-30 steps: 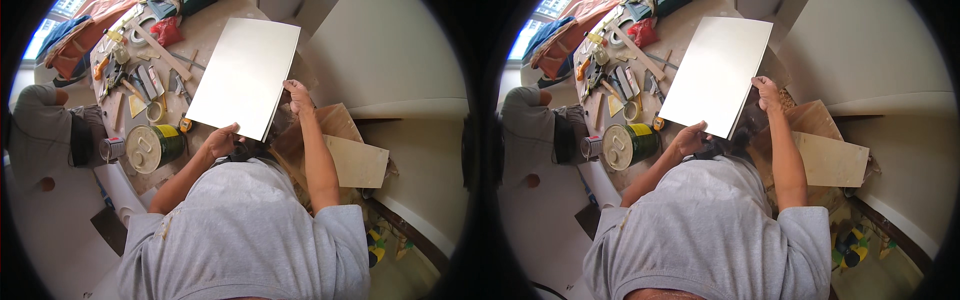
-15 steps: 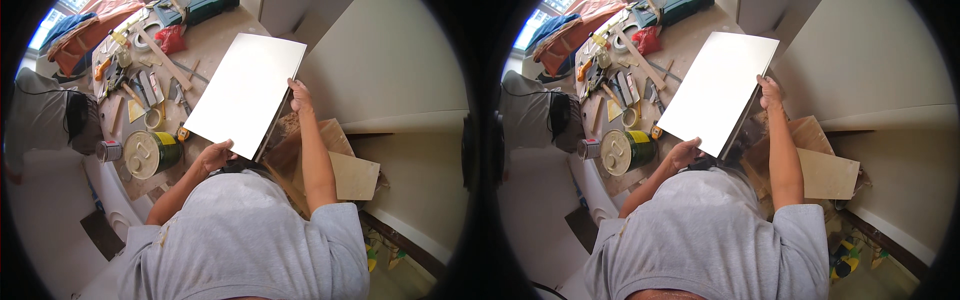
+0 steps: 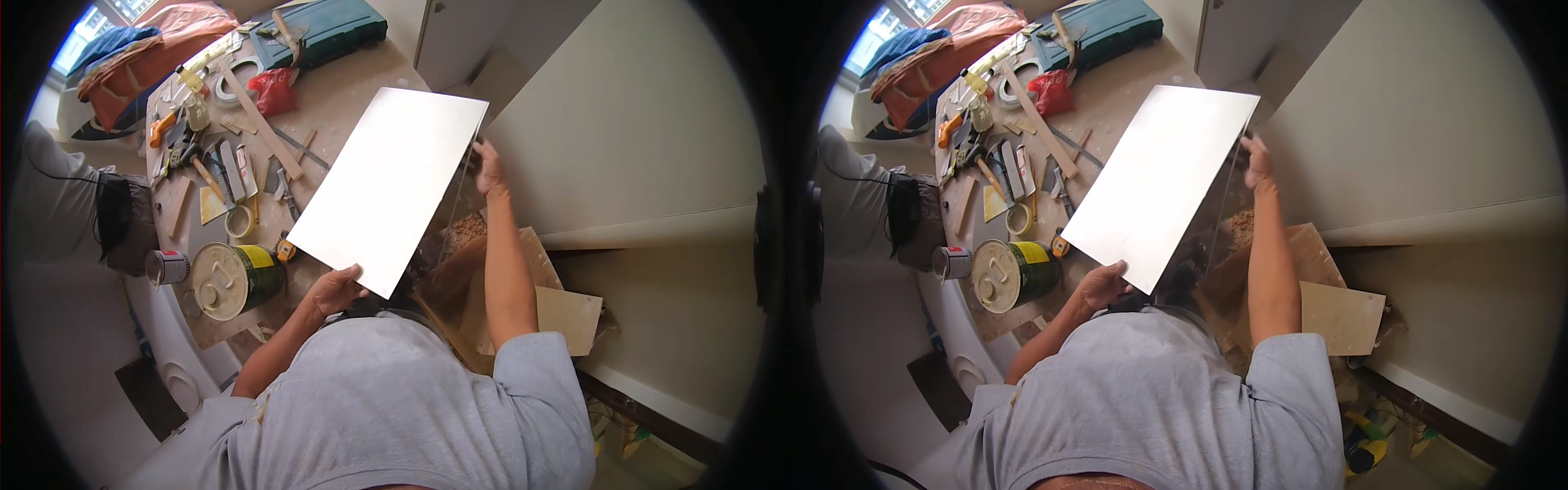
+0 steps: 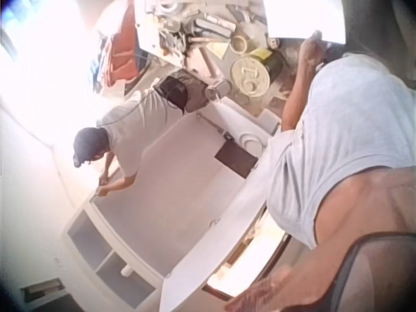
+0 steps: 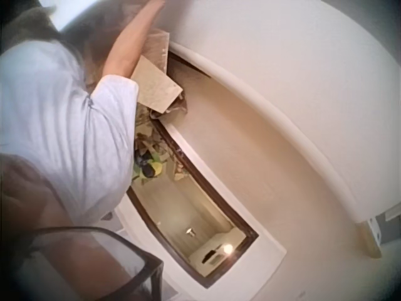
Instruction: The person marks a laminate sheet with a pencil, trims the edge with a scraper tool, and then applies the sheet to the curved surface of a cabinet side.
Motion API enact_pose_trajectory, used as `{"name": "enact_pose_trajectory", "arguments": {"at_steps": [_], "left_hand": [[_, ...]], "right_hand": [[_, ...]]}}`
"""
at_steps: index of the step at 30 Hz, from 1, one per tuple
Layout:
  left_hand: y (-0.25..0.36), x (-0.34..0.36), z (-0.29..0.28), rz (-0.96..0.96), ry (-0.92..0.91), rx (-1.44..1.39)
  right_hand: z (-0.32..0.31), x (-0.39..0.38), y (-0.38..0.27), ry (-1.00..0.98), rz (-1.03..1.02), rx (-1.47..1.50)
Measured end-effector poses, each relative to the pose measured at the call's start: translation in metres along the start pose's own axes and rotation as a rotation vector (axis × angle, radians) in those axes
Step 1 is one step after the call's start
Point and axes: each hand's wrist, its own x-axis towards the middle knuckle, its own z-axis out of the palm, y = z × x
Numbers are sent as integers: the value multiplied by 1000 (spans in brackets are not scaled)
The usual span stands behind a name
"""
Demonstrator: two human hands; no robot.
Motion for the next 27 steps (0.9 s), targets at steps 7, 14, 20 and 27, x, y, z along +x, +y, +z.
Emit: {"name": "enact_pose_trajectory", "arguments": {"at_steps": [7, 14, 20, 27], "left_hand": [[-5, 1, 3, -67, 5, 2], [-10, 2, 6, -79, 8, -25], [-5, 15, -2, -62, 23, 149], [-3, 21, -12, -230, 163, 232]], "right_hand": [[-25, 60, -38, 543, 71, 77], [-45, 46, -31, 280, 125, 756], [-129, -11, -109, 736, -29, 313], [-230, -89, -97, 1020, -297, -238]]}}
